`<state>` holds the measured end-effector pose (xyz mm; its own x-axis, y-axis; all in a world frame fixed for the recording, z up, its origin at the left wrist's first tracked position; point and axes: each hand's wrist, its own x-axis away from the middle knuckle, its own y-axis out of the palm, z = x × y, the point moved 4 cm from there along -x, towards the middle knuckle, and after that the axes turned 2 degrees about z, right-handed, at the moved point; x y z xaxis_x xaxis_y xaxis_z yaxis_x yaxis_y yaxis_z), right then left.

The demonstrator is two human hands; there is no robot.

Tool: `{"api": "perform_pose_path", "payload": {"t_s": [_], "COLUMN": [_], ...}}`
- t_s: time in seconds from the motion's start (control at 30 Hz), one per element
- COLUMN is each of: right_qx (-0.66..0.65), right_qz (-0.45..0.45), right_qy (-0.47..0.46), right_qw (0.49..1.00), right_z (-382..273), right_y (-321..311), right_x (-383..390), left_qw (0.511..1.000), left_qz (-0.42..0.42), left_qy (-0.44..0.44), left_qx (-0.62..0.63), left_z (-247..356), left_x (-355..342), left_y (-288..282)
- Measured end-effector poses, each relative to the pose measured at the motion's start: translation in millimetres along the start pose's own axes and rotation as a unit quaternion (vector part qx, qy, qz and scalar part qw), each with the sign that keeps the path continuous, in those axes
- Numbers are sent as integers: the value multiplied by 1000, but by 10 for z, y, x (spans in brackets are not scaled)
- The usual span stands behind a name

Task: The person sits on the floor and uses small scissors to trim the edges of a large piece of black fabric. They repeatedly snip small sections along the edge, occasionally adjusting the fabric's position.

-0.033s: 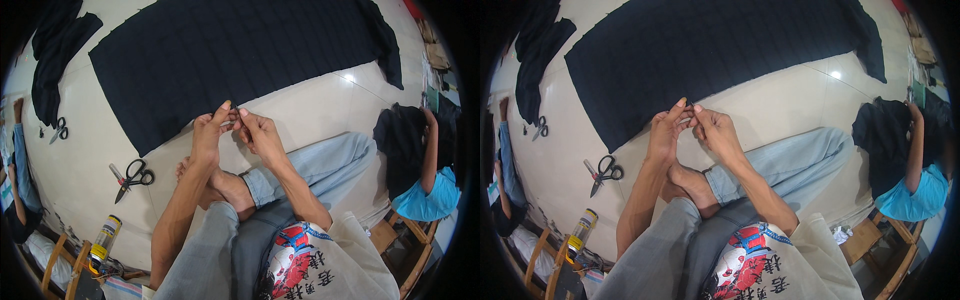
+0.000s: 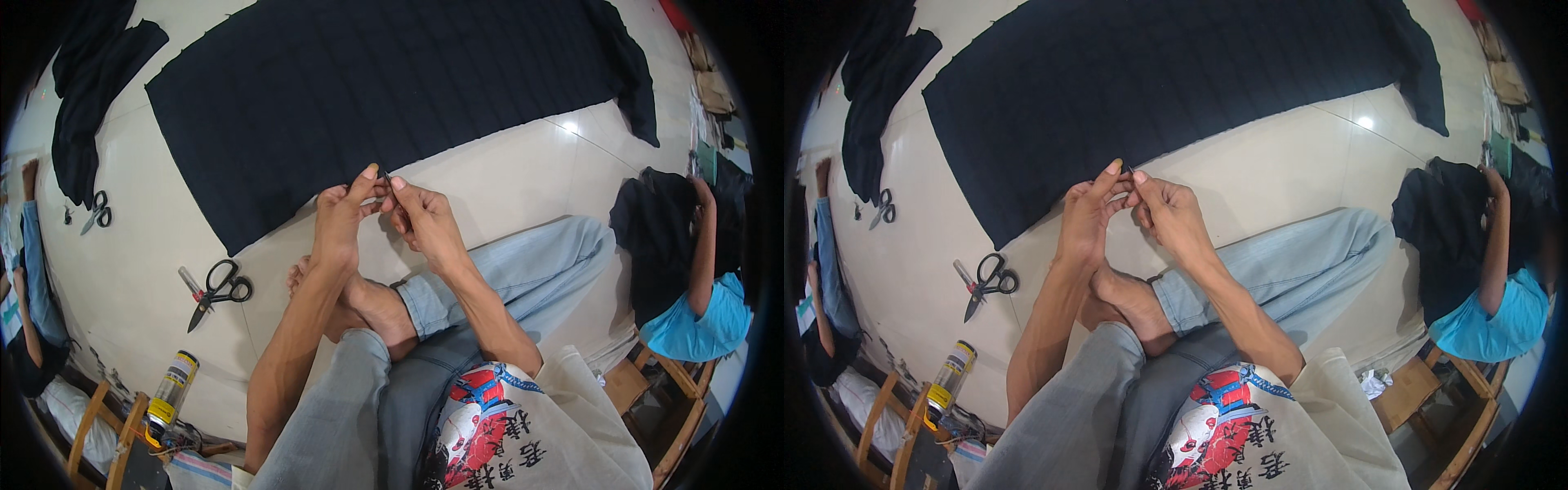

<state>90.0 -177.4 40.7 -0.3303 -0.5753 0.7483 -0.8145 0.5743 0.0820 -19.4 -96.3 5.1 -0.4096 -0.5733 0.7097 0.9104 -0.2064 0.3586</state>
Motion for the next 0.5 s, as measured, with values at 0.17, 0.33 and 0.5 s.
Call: {"api": "perform_pose_path", "payload": {"t_s": [0.17, 0.33, 0.5], "right_qx": [12, 9, 10], "right_qz": [8, 8, 12], "right_qy": [-1, -1, -8], "right_qw": [1000, 1000, 1000], "right_z": [28, -5, -24], "right_y": [10, 22, 29], "right_x": [22, -24, -34], "left_qw": [1000, 999, 1000], "left_qz": [16, 14, 15], "left_qy": [-10, -10, -5], "left_qx": [-11, -27, -21], "left_z": [4, 43, 42], "left_x": [51, 14, -12], "left_y": [-7, 13, 11]}}
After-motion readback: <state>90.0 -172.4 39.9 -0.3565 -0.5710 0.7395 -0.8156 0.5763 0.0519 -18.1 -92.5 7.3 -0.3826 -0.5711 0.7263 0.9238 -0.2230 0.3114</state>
